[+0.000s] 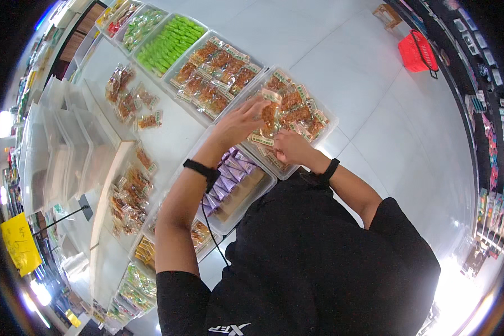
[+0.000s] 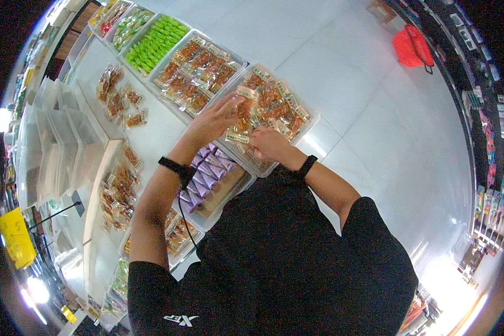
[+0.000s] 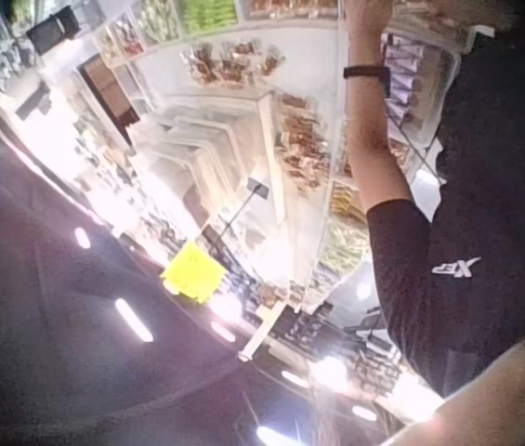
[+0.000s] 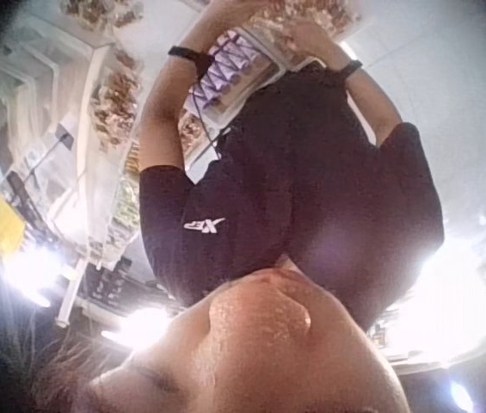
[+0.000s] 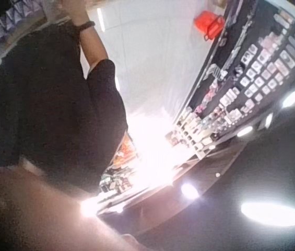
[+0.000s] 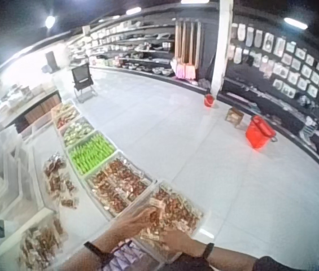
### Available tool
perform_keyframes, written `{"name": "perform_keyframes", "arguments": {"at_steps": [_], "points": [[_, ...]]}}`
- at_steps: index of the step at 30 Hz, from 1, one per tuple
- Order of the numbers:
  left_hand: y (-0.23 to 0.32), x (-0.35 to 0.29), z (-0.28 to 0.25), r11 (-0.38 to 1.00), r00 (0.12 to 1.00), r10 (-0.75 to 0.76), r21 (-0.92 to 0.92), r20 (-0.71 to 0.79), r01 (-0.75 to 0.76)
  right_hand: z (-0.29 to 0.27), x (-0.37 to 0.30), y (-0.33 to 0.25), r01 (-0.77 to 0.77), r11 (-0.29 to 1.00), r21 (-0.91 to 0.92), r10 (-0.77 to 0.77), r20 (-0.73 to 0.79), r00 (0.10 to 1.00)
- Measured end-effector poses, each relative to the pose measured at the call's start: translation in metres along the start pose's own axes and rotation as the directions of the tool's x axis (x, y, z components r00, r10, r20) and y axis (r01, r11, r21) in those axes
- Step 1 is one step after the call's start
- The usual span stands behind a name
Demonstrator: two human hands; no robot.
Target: The person sorts small packaged snack bags into different plastic bins on a retail display table by hand.
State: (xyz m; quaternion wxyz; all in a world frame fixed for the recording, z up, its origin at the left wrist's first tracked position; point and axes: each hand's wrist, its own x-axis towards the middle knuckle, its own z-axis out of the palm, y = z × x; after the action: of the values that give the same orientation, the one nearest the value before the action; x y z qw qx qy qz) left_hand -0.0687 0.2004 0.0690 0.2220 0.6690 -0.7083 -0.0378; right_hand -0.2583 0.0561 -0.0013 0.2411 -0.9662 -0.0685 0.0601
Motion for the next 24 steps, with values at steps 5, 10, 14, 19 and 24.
{"name": "perform_keyframes", "arguments": {"at_steps": [5, 10, 14, 19, 24], "points": [[-0.037, -0.018, 0.041, 0.940, 0.978, -0.145, 0.330, 0.153, 0.088, -0.027, 0.011, 0.019, -0.059, 0.995, 0.078, 0.048, 0.139, 0.989], [-0.009, -0.022, 0.046, 0.836, 0.805, -0.544, -0.074, -0.235, 0.544, -0.042, 0.025, 0.035, -0.117, 0.993, 0.016, 0.118, -0.108, 0.987], [0.013, -0.051, 0.040, 0.727, 0.642, -0.678, -0.193, -0.359, 0.659, -0.058, 0.045, 0.036, 0.036, 0.981, -0.193, -0.051, -0.073, 0.996], [-0.010, -0.135, 0.024, 0.453, 0.313, -0.840, -0.255, -0.443, 0.854, -0.051, 0.070, 0.034, 0.017, 0.964, -0.265, -0.015, 0.008, 1.000], [-0.076, -0.229, 0.012, 0.198, 0.150, -0.946, -0.146, -0.287, 0.969, -0.049, 0.077, 0.015, -0.081, 0.973, -0.217, 0.080, -0.013, 0.997]]}}
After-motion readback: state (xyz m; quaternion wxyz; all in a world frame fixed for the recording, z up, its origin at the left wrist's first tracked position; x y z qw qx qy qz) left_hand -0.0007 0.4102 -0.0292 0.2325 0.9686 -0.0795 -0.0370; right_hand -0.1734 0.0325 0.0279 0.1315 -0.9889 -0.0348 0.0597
